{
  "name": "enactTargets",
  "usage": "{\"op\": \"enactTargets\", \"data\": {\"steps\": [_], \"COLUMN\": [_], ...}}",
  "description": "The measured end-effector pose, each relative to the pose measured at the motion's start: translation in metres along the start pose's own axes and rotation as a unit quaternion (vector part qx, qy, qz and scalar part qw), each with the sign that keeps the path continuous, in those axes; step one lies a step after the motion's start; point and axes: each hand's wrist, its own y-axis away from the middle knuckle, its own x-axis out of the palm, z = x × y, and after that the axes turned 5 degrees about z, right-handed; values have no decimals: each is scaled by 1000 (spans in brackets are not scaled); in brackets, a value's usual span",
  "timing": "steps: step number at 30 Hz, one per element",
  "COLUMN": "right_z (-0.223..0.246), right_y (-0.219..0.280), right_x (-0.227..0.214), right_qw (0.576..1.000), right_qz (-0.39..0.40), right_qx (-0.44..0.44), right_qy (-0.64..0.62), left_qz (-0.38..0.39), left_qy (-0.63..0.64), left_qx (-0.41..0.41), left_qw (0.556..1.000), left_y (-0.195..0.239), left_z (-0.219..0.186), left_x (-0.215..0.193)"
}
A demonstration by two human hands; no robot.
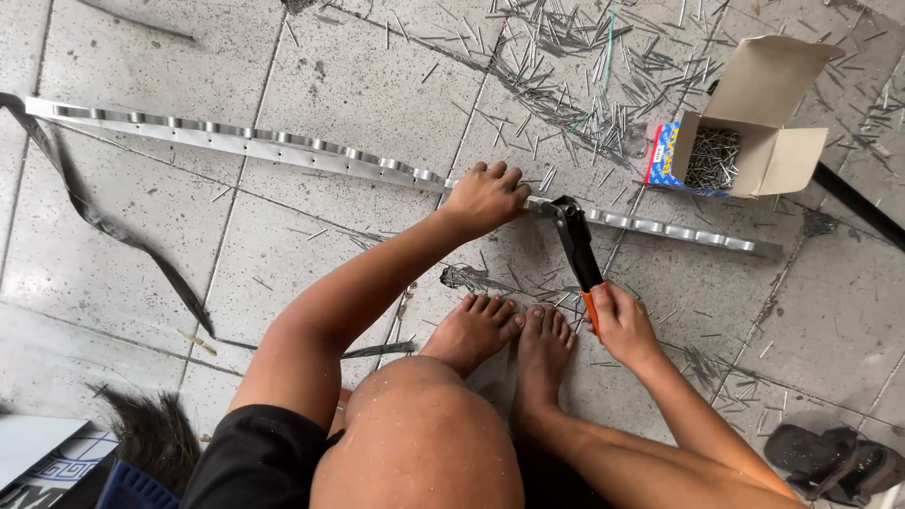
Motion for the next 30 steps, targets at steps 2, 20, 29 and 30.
{"op": "enactTargets", "data": {"steps": [2, 20, 29, 30], "right_z": [5, 9, -4, -4], "right_y": [-2, -9, -15, -15], "right_x": [-12, -32, -29, -32], "right_qw": [998, 986, 993, 993], "right_qz": [-7, -23, -10, -10], "right_qx": [-7, -3, -54, -55], "right_qy": [67, 165, 107, 101], "left_qz": [20, -62, -2, -77], "left_qy": [-1, 305, 963, 969], "left_qx": [-6, -142, -182, -176], "left_qw": [1000, 939, 198, 158], "left_y": [0, 15, -35, -37], "left_z": [0, -87, -107, -113], "left_x": [6, -86, 98, 100]}}
